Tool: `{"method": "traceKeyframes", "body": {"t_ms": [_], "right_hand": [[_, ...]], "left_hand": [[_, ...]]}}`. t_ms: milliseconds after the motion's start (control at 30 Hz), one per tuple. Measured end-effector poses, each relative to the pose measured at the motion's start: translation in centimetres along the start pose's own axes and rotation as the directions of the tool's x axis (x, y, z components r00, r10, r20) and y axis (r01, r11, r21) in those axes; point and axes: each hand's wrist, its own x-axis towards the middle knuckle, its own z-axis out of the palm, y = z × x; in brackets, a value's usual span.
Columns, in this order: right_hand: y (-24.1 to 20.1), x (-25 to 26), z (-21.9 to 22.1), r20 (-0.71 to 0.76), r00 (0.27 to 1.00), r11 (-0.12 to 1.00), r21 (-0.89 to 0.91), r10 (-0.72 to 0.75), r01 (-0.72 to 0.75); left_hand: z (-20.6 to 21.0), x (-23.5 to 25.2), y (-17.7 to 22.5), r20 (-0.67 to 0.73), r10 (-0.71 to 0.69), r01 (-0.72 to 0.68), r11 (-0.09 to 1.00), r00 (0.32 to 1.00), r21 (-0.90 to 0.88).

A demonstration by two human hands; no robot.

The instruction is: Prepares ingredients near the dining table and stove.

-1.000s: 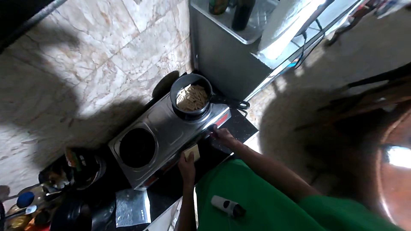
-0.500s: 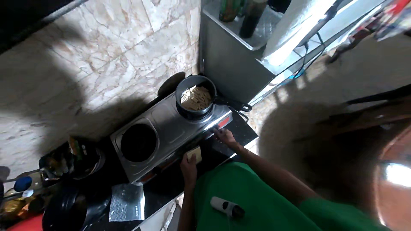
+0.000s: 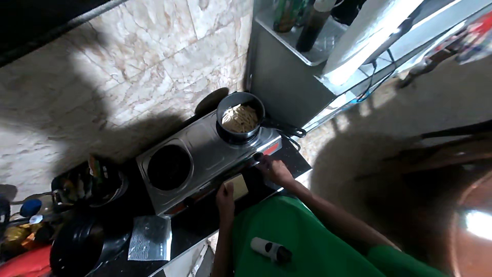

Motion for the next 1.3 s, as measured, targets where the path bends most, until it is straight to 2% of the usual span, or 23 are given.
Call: {"method": "traceKeyframes", "body": {"t_ms": [67,133,233,333,467,567,733,900,1167,1300], "right_hand": [[-0.8,-1.3,-0.5,0.061,0.995,0.953,0.296,-0.084,0.063],[-2.4,-2.8,-1.3,0.105,0.984,0.850,0.522,-0.147,0.072],[-4.5,-4.5,-2.5,0.040,0.973,0.754,0.639,-0.228,0.151],[-5.5,-5.4,-3.8,-0.088,0.963,0.701,0.669,-0.254,0.246],[-5.5,-6.2,-5.9,-0.158,0.953,0.685,0.666,-0.258,0.296],[-5.0,-6.5,-6.9,-0.199,0.945,0.666,0.671,-0.261,0.325],[-4.7,-7.3,-7.9,-0.240,0.944,0.679,0.655,-0.227,0.330],[-4.0,-7.6,-8.5,-0.304,0.913,0.691,0.599,-0.272,0.405],[-3.3,-7.9,-9.1,-0.319,0.911,0.767,0.504,-0.261,0.396],[-2.6,-7.8,-9.0,-0.320,0.902,0.790,0.452,-0.288,0.413]], "left_hand": [[0.0,-0.1,1.7,0.040,-0.015,0.020,0.993,0.999,-0.119],[0.0,-0.3,3.7,0.085,0.008,0.011,0.974,0.996,-0.225],[0.4,-0.6,6.4,0.129,0.056,-0.016,0.956,0.990,-0.294],[0.6,-0.8,8.7,0.159,0.102,-0.055,0.960,0.982,-0.276],[0.7,-0.7,11.2,0.235,0.230,-0.164,0.948,0.944,-0.272],[0.9,-0.4,12.8,0.230,0.287,-0.239,0.946,0.930,-0.218],[1.8,0.1,14.0,0.249,0.357,-0.326,0.932,0.900,-0.156],[3.1,0.4,14.3,0.282,0.443,-0.407,0.896,0.851,-0.178],[3.9,0.6,14.9,0.394,0.418,-0.436,0.899,0.818,-0.050],[4.1,0.4,14.9,0.403,0.429,-0.468,0.884,0.808,-0.003]]}}
